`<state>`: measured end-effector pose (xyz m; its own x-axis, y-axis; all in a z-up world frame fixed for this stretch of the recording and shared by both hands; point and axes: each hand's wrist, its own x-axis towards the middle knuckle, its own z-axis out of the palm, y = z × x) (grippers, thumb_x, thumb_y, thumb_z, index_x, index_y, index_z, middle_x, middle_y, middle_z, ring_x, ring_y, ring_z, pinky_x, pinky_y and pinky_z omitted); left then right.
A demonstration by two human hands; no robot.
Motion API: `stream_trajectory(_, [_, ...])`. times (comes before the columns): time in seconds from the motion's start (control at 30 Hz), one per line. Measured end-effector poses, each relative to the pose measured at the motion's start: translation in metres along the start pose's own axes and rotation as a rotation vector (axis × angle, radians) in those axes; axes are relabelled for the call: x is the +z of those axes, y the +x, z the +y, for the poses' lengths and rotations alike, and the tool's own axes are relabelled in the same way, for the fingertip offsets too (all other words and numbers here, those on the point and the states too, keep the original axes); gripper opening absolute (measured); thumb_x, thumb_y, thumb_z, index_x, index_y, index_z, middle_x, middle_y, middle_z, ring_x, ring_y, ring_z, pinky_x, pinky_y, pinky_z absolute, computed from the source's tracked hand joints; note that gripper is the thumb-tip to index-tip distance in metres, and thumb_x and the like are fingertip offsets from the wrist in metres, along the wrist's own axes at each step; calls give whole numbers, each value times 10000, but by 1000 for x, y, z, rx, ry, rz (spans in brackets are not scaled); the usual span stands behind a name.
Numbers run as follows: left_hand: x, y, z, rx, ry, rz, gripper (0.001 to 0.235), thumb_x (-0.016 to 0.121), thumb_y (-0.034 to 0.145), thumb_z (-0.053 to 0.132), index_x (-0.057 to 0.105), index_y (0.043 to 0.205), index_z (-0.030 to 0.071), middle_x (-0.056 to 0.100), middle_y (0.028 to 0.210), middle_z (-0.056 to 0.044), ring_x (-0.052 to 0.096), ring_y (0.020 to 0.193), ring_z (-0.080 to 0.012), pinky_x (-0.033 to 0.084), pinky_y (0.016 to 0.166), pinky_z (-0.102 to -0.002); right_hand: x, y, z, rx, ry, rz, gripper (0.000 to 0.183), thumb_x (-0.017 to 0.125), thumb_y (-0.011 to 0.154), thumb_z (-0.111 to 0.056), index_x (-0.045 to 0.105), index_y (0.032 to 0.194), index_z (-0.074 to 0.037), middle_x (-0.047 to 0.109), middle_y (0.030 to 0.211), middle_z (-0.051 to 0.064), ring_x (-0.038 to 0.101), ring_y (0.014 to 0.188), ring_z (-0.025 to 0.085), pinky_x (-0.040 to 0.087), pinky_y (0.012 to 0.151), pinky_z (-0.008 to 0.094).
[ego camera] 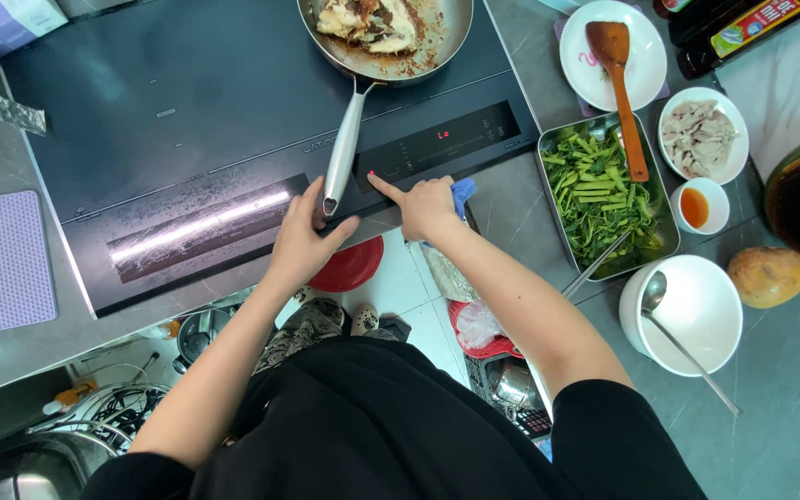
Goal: The recorder wipes down an induction cooktop with a blue rag, then washes the rag and a stainless steel basin in the kitchen sink.
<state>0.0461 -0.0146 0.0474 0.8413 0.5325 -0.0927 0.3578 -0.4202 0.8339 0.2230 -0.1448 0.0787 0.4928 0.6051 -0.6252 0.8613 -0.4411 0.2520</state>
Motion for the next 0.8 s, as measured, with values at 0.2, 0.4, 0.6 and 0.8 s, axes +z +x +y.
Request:
stream_trajectory(0.2, [0, 34, 34, -64, 34, 37, 880, 798, 846, 483, 400, 1518, 79, 663, 1217, -178, 681, 988, -335, 550, 813, -464, -1, -4, 2, -13, 42, 41, 1141, 772, 831, -333, -23, 1627, -527, 729, 1083, 141, 706, 986, 344, 452, 940, 490])
stream_trajectory(0.4, [-3, 47, 12, 14, 183, 84, 735, 774, 841, 182, 463, 1504, 121, 701, 1204, -208, 672, 1085, -421, 536, 911, -513, -5, -4, 2, 0, 44, 5, 1153, 772, 827, -339, -40, 1622, -537, 714, 1111, 135, 705, 982, 333, 463, 899, 483])
stream_trajectory(0.6, [-44, 69, -25, 20, 275, 90, 678, 760, 871, 169, 501, 1496, 196, 690, 1221, -199, 660, 1108, -407, 526, 958, -495, -2, -1, 2, -15, 54, -3, 1149, 767, 825, -366, -42, 1624, -531, 716, 1067, 112, 701, 958, 297, 453, 874, 462])
stream_trajectory(0.8, [-59, 66, -16, -15, 356, 35, 672, 718, 924, 216, 439, 1535, 202, 647, 1279, -169, 636, 1128, -400, 519, 916, -521, -3, -3, 3, -21, 58, -23, 1157, 770, 816, -369, -39, 1629, -525, 724, 1063, 108, 706, 956, 291, 456, 888, 456])
